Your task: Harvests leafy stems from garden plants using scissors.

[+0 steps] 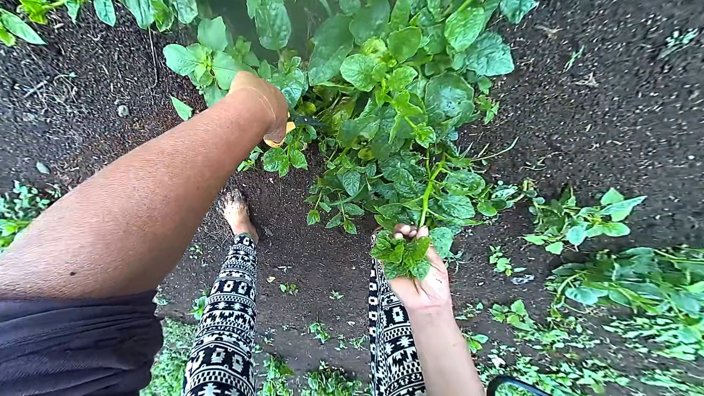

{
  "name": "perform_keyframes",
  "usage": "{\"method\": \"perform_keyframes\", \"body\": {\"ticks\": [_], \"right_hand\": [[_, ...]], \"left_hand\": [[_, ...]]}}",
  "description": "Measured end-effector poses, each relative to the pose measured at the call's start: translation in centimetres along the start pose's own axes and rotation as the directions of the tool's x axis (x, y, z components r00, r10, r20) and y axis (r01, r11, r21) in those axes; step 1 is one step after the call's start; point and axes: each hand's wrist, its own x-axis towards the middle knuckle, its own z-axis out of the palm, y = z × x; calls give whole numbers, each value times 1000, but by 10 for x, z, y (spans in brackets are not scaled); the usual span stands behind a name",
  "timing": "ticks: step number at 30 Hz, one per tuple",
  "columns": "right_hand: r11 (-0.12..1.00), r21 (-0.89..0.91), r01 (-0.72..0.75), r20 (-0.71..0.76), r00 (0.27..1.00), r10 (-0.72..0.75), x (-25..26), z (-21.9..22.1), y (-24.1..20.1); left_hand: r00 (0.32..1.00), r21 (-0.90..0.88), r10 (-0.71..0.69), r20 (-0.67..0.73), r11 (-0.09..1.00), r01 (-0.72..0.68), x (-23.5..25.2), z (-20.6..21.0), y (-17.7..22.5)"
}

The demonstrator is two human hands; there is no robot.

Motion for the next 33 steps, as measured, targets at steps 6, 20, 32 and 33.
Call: {"method": "perform_keyframes", "body": {"ticks": [6,20,32,33], "right_hand": [[1000,26,-9,0,1000,9,2,-1,2],[1000,-26,-5,-24,1000,4,6,2,1],[1000,7,-14,-37,999,14,4,-1,3],[1000,8,-13,-27,1000,13,4,-2,3]], "left_hand": [[997,-111,71,-31,991,-74,-71,49,-36],[954,-451,36,296,886,107,-135,155,-104],[960,-873,111,258,452,183,-3,39,-1],[963,-847,82,256,498,183,0,35,3]]}}
